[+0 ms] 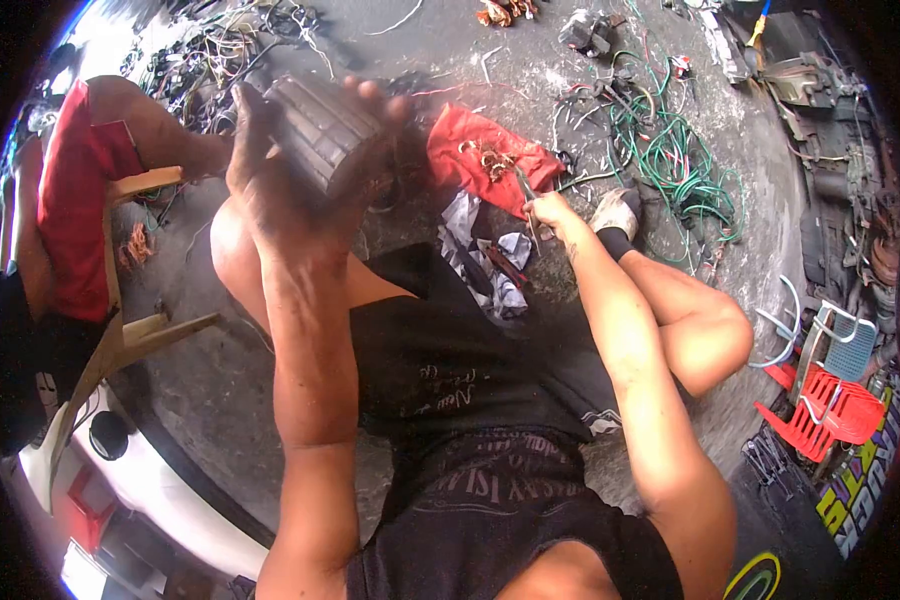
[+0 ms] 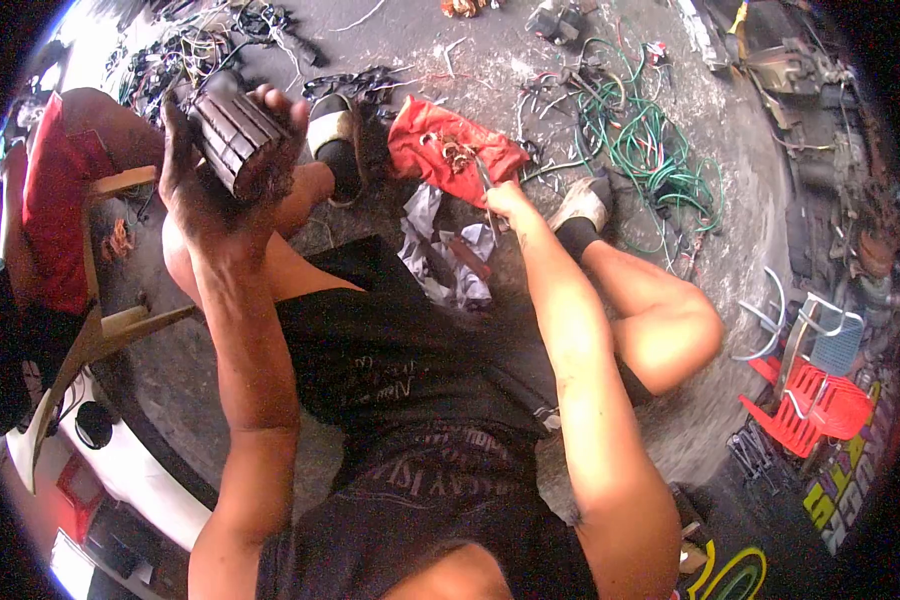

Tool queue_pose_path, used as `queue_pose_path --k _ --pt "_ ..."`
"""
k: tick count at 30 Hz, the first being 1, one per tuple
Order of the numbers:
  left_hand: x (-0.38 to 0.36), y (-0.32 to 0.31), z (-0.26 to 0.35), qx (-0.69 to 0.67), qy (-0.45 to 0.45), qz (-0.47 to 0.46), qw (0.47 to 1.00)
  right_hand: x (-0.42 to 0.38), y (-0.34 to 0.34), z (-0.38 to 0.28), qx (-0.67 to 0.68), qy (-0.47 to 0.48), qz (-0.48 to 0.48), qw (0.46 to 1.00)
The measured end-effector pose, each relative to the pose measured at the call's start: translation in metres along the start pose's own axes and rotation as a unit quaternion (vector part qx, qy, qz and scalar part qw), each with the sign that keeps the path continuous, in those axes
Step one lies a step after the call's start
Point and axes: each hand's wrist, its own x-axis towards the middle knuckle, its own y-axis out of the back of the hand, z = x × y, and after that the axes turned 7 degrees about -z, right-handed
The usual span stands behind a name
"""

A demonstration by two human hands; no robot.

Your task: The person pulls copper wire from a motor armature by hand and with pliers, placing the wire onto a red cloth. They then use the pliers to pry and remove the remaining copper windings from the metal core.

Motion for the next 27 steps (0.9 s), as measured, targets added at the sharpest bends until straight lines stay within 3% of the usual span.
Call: queue_pose_path --k 2,4,5,6,8,9,10,12,13,16,18,19,21,22,26,27 --pt "0.002 0.002 -0.009 -0.038 0.002 -0.008 0.999 -0.025 0.012 -0.013 0.158 -0.081 -0.061 0.982" --pt "0.002 -0.008 -0.017 -0.067 0.043 0.003 0.997 -0.045 0.021 -0.016 0.17 -0.082 -0.06 0.98" --pt "0.005 -0.018 -0.023 -0.008 0.02 0.071 0.997 -0.057 0.028 -0.019 0.231 -0.07 -0.075 0.968" --pt "0.007 -0.016 -0.028 -0.006 0.018 0.065 0.998 -0.065 0.035 -0.02 0.29 -0.055 -0.091 0.951" --pt "0.01 -0.007 -0.034 -0.044 0.098 -0.206 0.973 -0.085 0.055 -0.023 0.346 0.006 -0.15 0.926" --pt "0.004 -0.018 -0.039 -0.021 0.109 -0.113 0.987 -0.1 0.063 -0.029 0.316 0.079 -0.156 0.933" --pt "0.001 -0.028 -0.046 -0.008 0.11 -0.089 0.99 -0.114 0.067 -0.034 0.284 0.149 -0.161 0.933" --pt "0.005 -0.025 -0.054 0.15 0.065 -0.143 0.976 -0.167 0.067 -0.056 0.219 0.289 -0.081 0.928" --pt "0.005 -0.029 -0.061 0.151 0.064 -0.143 0.976 -0.2 0.069 -0.071 0.109 0.361 -0.013 0.926" --pt "0.001 -0.041 -0.077 0.114 0.025 -0.11 0.987 -0.294 0.083 -0.12 -0.186 0.496 0.126 0.839" --pt "0.002 -0.046 -0.081 0.181 0.038 -0.132 0.974 -0.339 0.091 -0.139 -0.341 0.527 0.185 0.756" --pt "0.001 -0.054 -0.088 0.174 0.03 -0.094 0.98 -0.352 0.092 -0.144 -0.342 0.525 0.187 0.757" --pt "0.003 -0.064 -0.093 0.225 0.004 -0.072 0.972 -0.371 0.093 -0.152 -0.423 0.523 0.226 0.704" --pt "0.003 -0.066 -0.094 0.277 -0.021 -0.046 0.959 -0.378 0.092 -0.154 -0.425 0.521 0.227 0.705" --pt "0.008 -0.06 -0.091 0.404 -0.021 -0.145 0.903 -0.401 0.095 -0.157 -0.5 0.473 0.27 0.673" --pt "0.003 -0.065 -0.093 0.429 -0.027 -0.111 0.896 -0.406 0.098 -0.156 -0.52 0.46 0.266 0.669"
